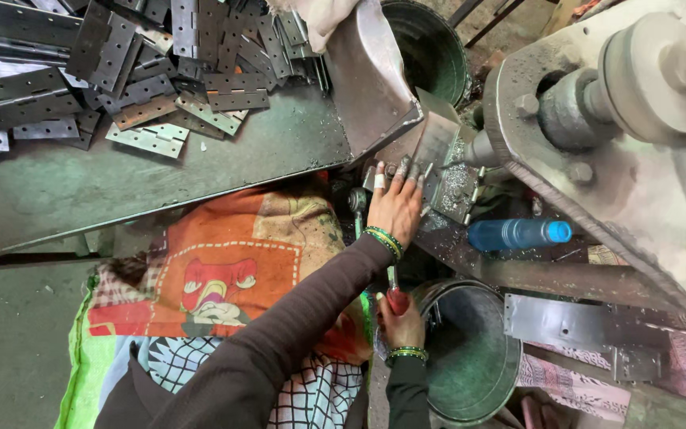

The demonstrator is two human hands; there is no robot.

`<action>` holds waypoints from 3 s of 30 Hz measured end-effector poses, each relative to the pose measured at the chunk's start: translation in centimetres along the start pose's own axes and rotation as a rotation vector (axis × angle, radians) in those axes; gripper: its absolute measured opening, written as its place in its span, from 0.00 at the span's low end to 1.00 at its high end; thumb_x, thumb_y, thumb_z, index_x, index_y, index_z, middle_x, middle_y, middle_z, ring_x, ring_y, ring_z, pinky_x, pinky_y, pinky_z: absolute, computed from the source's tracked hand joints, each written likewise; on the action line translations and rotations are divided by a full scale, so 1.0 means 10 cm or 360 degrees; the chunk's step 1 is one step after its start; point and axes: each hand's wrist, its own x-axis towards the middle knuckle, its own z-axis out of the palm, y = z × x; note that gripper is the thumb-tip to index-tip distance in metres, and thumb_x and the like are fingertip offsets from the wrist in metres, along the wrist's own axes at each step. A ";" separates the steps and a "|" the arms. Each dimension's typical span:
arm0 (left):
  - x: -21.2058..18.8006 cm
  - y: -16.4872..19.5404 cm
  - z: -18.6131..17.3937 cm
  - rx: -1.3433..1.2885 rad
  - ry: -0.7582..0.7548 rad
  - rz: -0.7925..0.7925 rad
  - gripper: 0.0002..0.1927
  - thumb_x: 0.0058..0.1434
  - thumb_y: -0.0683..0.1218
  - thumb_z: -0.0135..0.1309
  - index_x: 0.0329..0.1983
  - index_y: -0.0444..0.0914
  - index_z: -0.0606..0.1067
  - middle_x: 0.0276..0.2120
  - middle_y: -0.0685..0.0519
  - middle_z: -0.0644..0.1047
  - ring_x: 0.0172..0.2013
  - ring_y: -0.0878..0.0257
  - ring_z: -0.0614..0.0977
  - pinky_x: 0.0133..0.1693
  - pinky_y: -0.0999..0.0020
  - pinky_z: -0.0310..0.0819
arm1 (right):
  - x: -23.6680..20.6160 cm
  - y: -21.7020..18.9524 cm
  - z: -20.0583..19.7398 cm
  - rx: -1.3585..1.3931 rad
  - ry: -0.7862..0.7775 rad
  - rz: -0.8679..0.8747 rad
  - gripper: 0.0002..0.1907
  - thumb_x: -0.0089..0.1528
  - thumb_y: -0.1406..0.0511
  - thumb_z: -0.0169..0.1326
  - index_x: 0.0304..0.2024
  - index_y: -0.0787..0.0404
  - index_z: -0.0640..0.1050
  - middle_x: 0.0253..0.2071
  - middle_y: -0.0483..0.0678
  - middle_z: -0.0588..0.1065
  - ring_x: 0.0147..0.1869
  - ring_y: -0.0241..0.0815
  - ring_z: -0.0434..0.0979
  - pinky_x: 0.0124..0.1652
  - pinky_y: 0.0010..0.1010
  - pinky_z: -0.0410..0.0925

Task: The person repeatedly places small metal hinges under a rotating grinding wheel to smooth their edges. They hold each hinge with their left hand and operate a lever with their right hand to engage the grinder, then remove the hinge and repeat the process with the next piece from a nearby pile.

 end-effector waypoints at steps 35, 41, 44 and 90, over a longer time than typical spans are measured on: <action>-0.16 -0.03 -0.01 -0.0072 0.0049 0.0012 0.24 0.60 0.45 0.50 0.60 0.34 0.74 0.61 0.46 0.73 0.67 0.47 0.68 0.70 0.37 0.45 | 0.07 -0.09 -0.21 0.0278 -0.0307 0.0207 0.26 0.57 0.49 0.64 0.43 0.63 0.80 0.29 0.50 0.81 0.31 0.43 0.81 0.34 0.33 0.71; -0.23 -0.07 0.01 -0.0112 0.0037 -0.0005 0.19 0.61 0.44 0.50 0.55 0.36 0.76 0.58 0.47 0.75 0.65 0.47 0.70 0.68 0.41 0.51 | 0.09 0.36 0.30 0.0313 -0.0164 0.0076 0.27 0.56 0.49 0.66 0.46 0.63 0.80 0.35 0.52 0.82 0.36 0.44 0.83 0.38 0.35 0.73; -0.18 -0.08 0.04 -0.0109 0.0103 0.0028 0.20 0.60 0.45 0.50 0.55 0.35 0.76 0.57 0.47 0.75 0.64 0.48 0.71 0.69 0.41 0.50 | 0.25 0.19 0.05 0.0594 -0.0505 0.0230 0.26 0.57 0.50 0.65 0.45 0.65 0.80 0.33 0.55 0.80 0.31 0.49 0.81 0.35 0.37 0.71; 0.53 -0.06 0.55 0.0024 -0.0052 -0.0110 0.21 0.63 0.44 0.45 0.58 0.37 0.75 0.58 0.49 0.75 0.62 0.54 0.73 0.60 0.50 0.66 | 0.07 -0.41 -0.52 0.0430 -0.0489 0.0373 0.26 0.56 0.49 0.63 0.40 0.64 0.79 0.25 0.49 0.78 0.25 0.40 0.76 0.28 0.34 0.67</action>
